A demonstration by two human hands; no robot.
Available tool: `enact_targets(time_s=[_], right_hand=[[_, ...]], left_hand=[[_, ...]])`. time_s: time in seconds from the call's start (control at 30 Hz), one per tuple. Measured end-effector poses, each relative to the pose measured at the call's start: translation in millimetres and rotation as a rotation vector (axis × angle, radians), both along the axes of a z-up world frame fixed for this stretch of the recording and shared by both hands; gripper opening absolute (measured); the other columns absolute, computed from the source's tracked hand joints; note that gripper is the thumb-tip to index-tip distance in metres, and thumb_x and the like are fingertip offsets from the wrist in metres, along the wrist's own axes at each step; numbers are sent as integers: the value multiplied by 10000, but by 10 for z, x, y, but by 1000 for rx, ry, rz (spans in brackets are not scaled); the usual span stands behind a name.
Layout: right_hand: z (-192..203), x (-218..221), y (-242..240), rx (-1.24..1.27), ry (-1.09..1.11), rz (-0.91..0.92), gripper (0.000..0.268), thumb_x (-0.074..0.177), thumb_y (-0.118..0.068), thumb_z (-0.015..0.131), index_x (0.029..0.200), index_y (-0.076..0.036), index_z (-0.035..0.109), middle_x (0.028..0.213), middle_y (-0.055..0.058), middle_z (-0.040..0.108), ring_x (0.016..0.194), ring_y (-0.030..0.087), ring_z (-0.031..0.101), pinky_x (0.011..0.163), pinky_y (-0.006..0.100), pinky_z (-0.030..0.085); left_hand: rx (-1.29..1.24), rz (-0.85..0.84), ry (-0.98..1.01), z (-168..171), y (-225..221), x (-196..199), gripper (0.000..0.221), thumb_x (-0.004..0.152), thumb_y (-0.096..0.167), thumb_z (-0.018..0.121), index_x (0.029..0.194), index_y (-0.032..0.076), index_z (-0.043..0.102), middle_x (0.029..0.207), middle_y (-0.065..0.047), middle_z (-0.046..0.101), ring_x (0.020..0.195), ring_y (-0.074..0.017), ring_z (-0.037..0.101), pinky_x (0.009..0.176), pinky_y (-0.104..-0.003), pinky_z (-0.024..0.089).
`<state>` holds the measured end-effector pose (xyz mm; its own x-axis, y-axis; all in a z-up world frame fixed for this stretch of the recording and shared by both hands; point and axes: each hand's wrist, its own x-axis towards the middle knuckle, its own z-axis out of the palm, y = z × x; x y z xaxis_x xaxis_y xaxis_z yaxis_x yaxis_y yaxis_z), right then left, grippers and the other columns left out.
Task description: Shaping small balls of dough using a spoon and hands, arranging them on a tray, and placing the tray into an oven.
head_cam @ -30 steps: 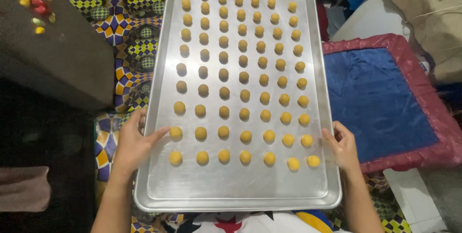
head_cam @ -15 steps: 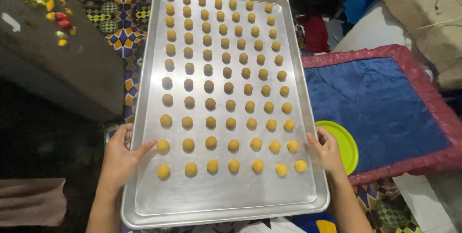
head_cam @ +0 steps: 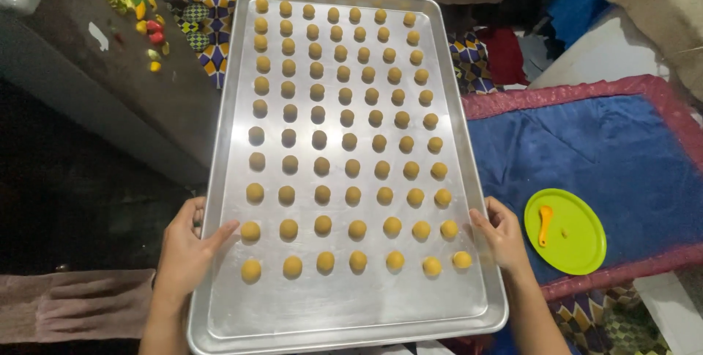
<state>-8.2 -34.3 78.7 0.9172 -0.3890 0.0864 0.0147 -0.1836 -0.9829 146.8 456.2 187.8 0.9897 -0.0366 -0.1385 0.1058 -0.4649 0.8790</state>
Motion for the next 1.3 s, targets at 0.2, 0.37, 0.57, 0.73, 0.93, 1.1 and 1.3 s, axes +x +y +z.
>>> enact_targets(time_s=[0.2, 0.37, 0.57, 0.73, 0.93, 1.1, 1.3], right_hand=[[47, 262, 132, -61, 28, -1, 136, 931, -154, 662, 934, -18, 660, 772, 15, 561, 685, 89, 452, 632, 211, 377], [114, 618, 180, -47, 47, 10, 128, 938, -133, 649, 946, -6, 661, 791, 29, 577, 709, 95, 463, 653, 214, 390], [160, 1248, 213, -66, 35, 32, 125, 937, -136, 640, 930, -13, 656, 817, 51, 607, 730, 113, 501, 703, 231, 430], [184, 2010, 153, -71, 21, 79, 187, 912, -143, 638, 993, 20, 681, 861, 108, 663, 754, 149, 559, 726, 249, 454], [264, 3092, -48, -105, 19, 118, 173, 912, -113, 628, 996, 23, 694, 857, 108, 670, 761, 158, 562, 734, 259, 456], [478, 3735, -54, -111, 71, 103, 163, 912, -100, 630, 999, 25, 691, 853, 137, 682, 736, 189, 593, 733, 289, 490], [499, 4502, -146, -154, 55, 76, 194, 930, -204, 747, 819, -58, 684, 628, 87, 593, 610, 166, 508, 621, 327, 446]], left_hand=[[-38, 43, 8, -34, 144, 130, 537, 762, -26, 779, 1264, -49, 591, 1025, -230, 725, 762, -295, 737, 629, -363, 614], [-34, 76, 36, 79, 158, 336, 506, 780, -5, 764, 1252, -58, 589, 1028, -250, 723, 768, -329, 748, 634, -392, 628], [-66, 109, 5, 36, 220, 770, 491, 782, -25, 755, 1243, -70, 589, 1020, -255, 713, 731, -331, 742, 589, -389, 618], [-88, 132, 7, 99, 195, 1357, 498, 784, -50, 741, 1254, -78, 578, 1033, -264, 709, 778, -345, 755, 624, -392, 630], [-133, 156, 0, 149, 84, 2213, 476, 793, -54, 736, 1248, -71, 593, 1030, -248, 713, 810, -311, 738, 672, -368, 605], [-143, 167, 16, 83, 58, 2827, 447, 794, -59, 735, 1223, -62, 609, 1010, -228, 716, 783, -289, 718, 663, -358, 590], [-136, 98, -109, -15, 75, 3692, 511, 802, 122, 858, 1203, -75, 610, 937, -218, 660, 760, -317, 701, 680, -458, 615]])
